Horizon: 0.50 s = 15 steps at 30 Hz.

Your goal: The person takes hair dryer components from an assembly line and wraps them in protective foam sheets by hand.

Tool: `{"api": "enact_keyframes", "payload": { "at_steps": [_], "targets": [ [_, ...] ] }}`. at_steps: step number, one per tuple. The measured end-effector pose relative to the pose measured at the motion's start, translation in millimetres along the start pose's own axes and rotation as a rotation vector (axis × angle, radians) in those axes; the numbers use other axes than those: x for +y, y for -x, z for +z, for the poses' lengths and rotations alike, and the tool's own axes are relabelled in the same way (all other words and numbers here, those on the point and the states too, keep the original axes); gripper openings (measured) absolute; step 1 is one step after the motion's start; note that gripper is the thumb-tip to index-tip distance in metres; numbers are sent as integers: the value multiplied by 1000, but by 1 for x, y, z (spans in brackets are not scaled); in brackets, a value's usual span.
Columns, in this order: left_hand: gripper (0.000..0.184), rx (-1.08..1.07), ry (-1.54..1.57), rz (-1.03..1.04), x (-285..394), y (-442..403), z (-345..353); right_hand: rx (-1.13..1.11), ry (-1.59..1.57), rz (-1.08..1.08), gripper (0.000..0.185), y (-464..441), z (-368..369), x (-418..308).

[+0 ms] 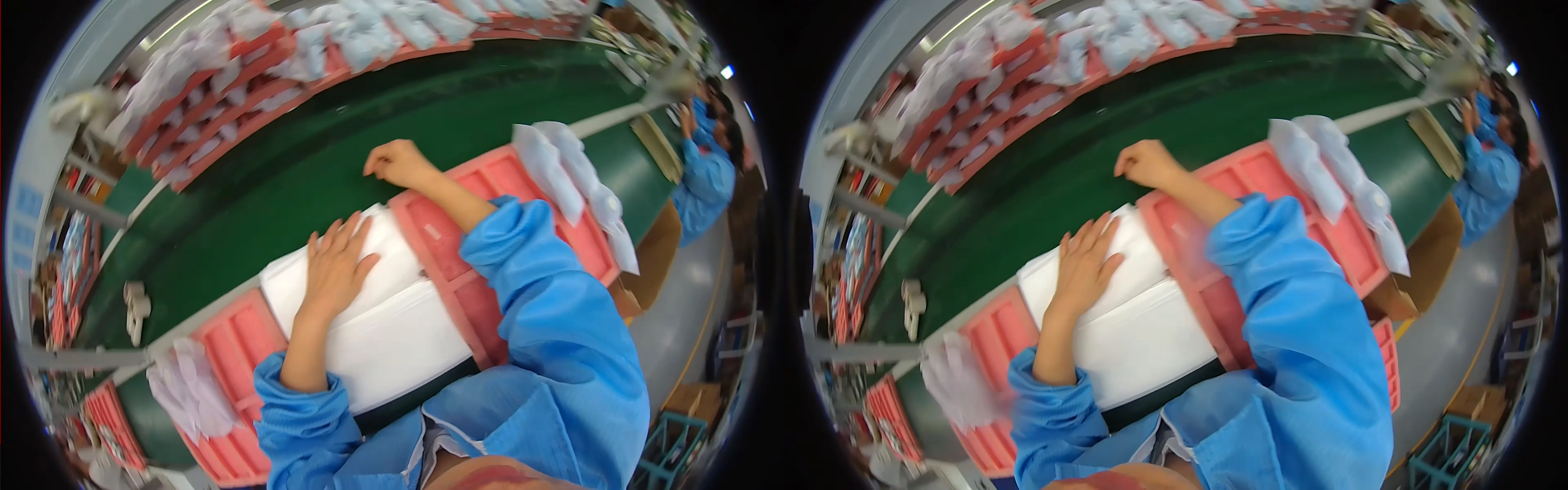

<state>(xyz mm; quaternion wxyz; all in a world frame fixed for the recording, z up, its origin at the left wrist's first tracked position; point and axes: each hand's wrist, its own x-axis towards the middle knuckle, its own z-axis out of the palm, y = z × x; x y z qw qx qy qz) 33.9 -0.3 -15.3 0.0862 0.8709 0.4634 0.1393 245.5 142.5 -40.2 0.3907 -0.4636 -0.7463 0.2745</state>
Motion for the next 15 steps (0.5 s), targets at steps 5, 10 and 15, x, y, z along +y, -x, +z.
{"api": "enact_keyframes", "payload": {
  "at_steps": [5,10,15],
  "targets": [
    [48,76,-13,8,-6,3,9,-35,-46,63,21,1,-1,0],
    [50,79,-19,-21,-9,5,12,-82,-83,118,21,-1,-1,2],
    [53,89,44,8,-9,8,7,-127,-66,175,22,-3,-4,-3]
  ]
}}
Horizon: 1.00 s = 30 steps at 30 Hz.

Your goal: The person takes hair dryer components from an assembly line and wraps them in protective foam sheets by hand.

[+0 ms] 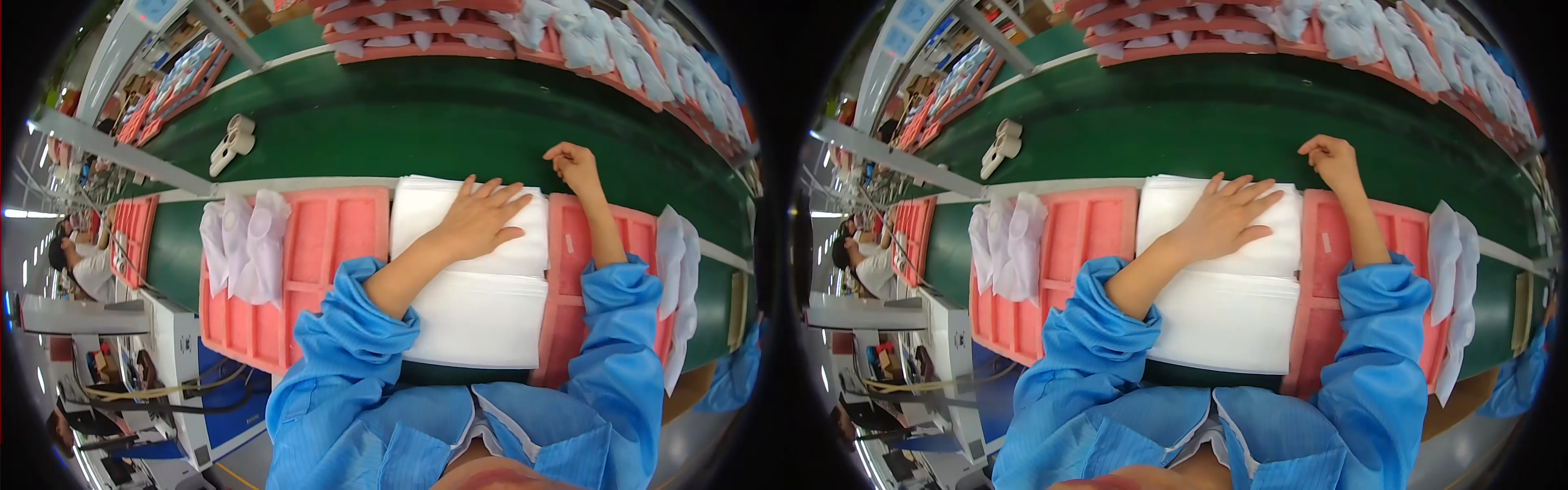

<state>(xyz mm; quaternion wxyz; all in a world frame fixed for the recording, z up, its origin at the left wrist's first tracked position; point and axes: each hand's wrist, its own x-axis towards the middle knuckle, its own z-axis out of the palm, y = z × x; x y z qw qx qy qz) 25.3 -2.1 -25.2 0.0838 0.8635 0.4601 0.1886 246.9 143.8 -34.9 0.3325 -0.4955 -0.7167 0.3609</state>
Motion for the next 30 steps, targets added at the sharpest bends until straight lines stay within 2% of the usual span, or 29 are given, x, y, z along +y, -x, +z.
{"api": "enact_keyframes", "payload": {
  "at_steps": [10,13,15,17,18,19,22,23,24,25,26,27,29,30],
  "targets": [
    [52,-15,9,-40,-3,1,5,-22,-29,52,24,2,0,-5],
    [52,41,76,-2,-7,0,-14,-34,-56,43,24,-1,0,2],
    [47,431,18,-32,-15,-12,-54,-46,-86,34,24,-2,0,6],
    [41,744,137,-21,-44,-26,-104,-39,-47,29,24,-1,-1,4],
    [34,840,88,-156,-55,-27,-130,-41,-61,41,25,0,-1,4],
    [38,881,37,-274,-83,-29,-146,-52,-64,38,25,-1,-1,6],
    [68,660,-267,-883,-159,-6,-201,-44,-35,20,26,-2,0,7],
    [71,676,-334,-999,-202,11,-204,-45,-43,17,26,-1,0,6],
    [66,540,-329,-1162,-245,35,-209,-40,-50,12,27,-1,-1,6],
    [59,475,-428,-1245,-298,64,-205,-28,-53,8,27,0,-1,6],
    [67,489,-398,-1301,-323,93,-201,-23,-40,9,27,1,0,5],
    [70,460,-388,-1465,-379,121,-193,-17,-26,12,27,0,1,5],
    [80,617,-134,-1519,-350,151,-192,-6,-30,11,26,-1,1,5],
    [80,610,-131,-1509,-344,152,-191,-12,-31,11,26,1,2,6]
  ]
}}
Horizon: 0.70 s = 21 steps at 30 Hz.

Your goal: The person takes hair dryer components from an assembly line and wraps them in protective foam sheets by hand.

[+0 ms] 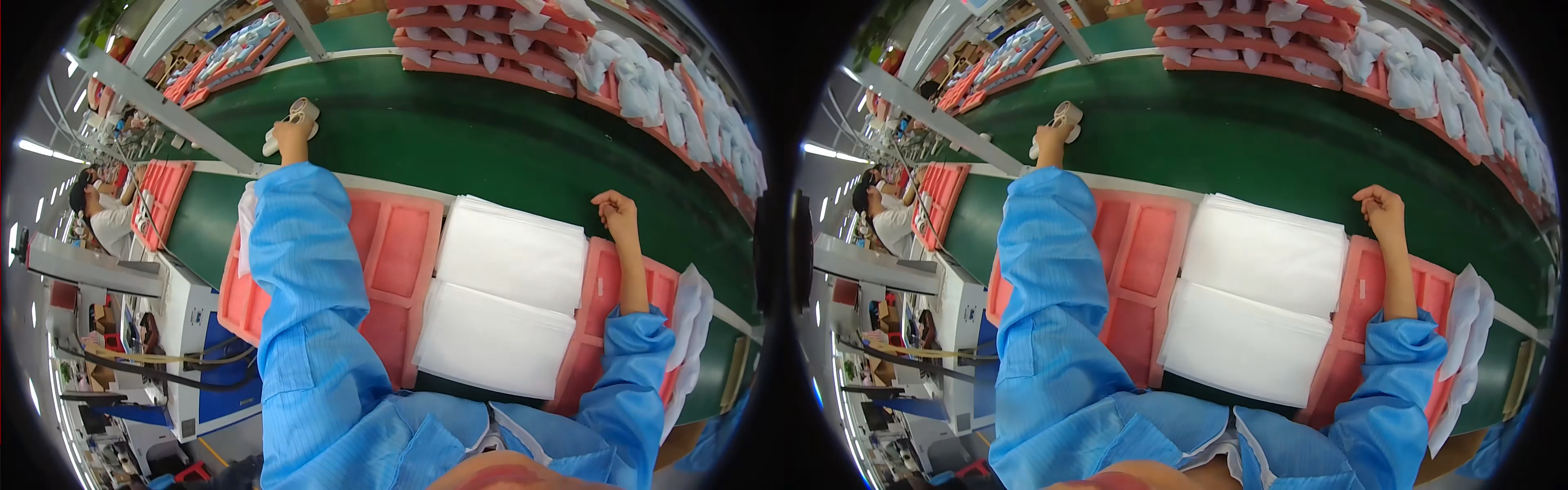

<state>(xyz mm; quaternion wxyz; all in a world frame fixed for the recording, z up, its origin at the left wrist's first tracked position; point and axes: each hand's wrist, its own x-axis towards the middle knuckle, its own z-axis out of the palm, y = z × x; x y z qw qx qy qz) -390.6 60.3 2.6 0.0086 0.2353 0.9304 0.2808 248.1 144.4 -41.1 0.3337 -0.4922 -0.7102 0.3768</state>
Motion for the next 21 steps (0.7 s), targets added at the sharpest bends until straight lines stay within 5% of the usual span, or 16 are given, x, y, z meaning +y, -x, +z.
{"api": "enact_keyframes", "payload": {
  "at_steps": [2,10,13,17,21],
  "targets": [
    [86,-38,459,-131,-21,-11,24,7,-4,24,26,2,-1,-5],
    [90,79,81,253,-15,-18,52,8,-13,58,24,1,0,-10],
    [103,-457,130,21,43,39,23,1,-16,-18,21,2,-1,-8],
    [102,-730,502,178,95,137,9,41,-123,-83,19,5,0,-25],
    [97,-1073,801,302,136,239,17,82,-129,-360,46,24,15,-64]
  ]
}}
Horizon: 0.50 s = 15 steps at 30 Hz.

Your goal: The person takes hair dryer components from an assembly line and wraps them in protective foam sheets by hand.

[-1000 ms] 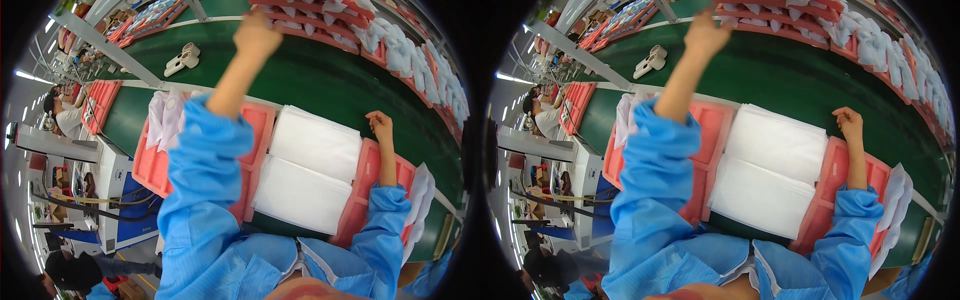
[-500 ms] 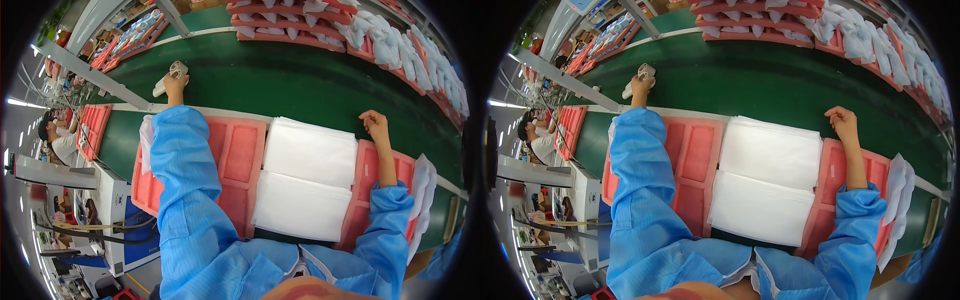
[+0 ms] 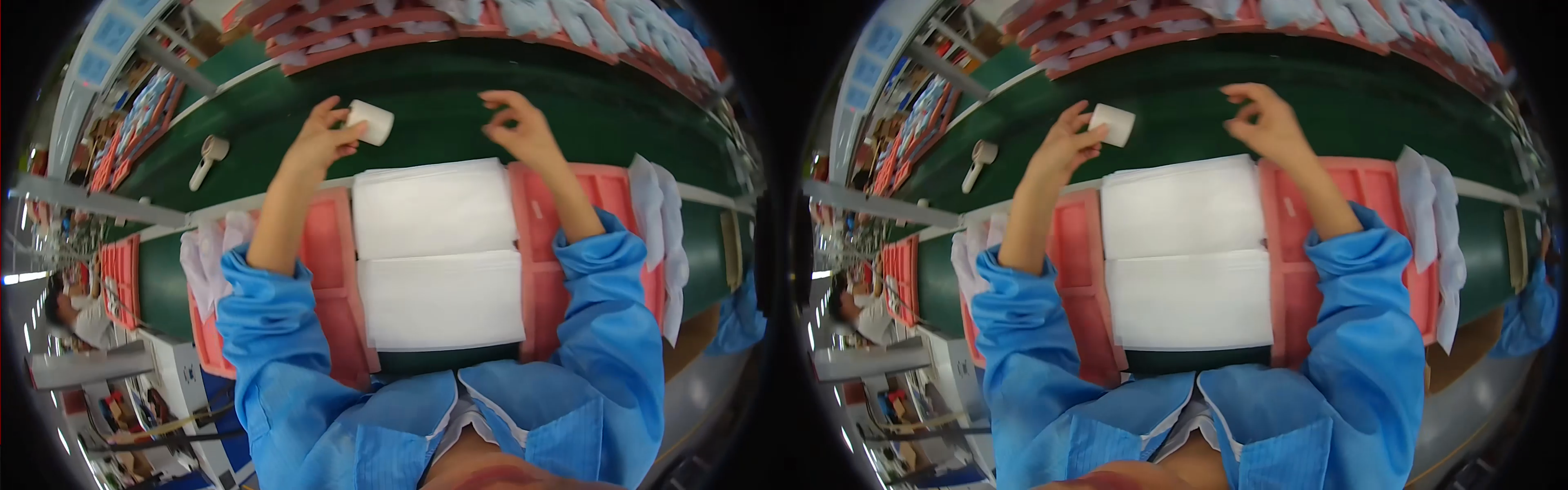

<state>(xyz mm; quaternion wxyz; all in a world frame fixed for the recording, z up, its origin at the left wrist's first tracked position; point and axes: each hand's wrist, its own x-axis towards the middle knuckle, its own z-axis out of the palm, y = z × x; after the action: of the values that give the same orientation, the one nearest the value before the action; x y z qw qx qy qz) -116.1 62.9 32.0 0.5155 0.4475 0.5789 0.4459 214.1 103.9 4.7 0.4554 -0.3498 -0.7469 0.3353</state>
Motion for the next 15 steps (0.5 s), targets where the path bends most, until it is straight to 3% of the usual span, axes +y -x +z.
{"api": "enact_keyframes", "payload": {
  "at_steps": [1,3,7,10,11,14,15],
  "targets": [
    [93,-28,25,18,2,9,31,-35,65,-23,65,2,5,-8],
    [92,-90,75,66,-1,21,84,-78,86,-36,80,8,14,-30],
    [90,-123,185,80,-2,38,145,-157,183,-57,58,7,16,-16],
    [76,144,20,312,-19,49,161,-27,200,23,60,3,13,-5],
    [59,187,25,385,-30,52,168,-24,207,23,60,1,11,-4],
    [36,-57,-609,442,-37,79,181,26,158,110,61,1,10,-3],
    [36,-62,-607,436,-41,79,184,35,180,106,61,1,10,-3]
  ]
}}
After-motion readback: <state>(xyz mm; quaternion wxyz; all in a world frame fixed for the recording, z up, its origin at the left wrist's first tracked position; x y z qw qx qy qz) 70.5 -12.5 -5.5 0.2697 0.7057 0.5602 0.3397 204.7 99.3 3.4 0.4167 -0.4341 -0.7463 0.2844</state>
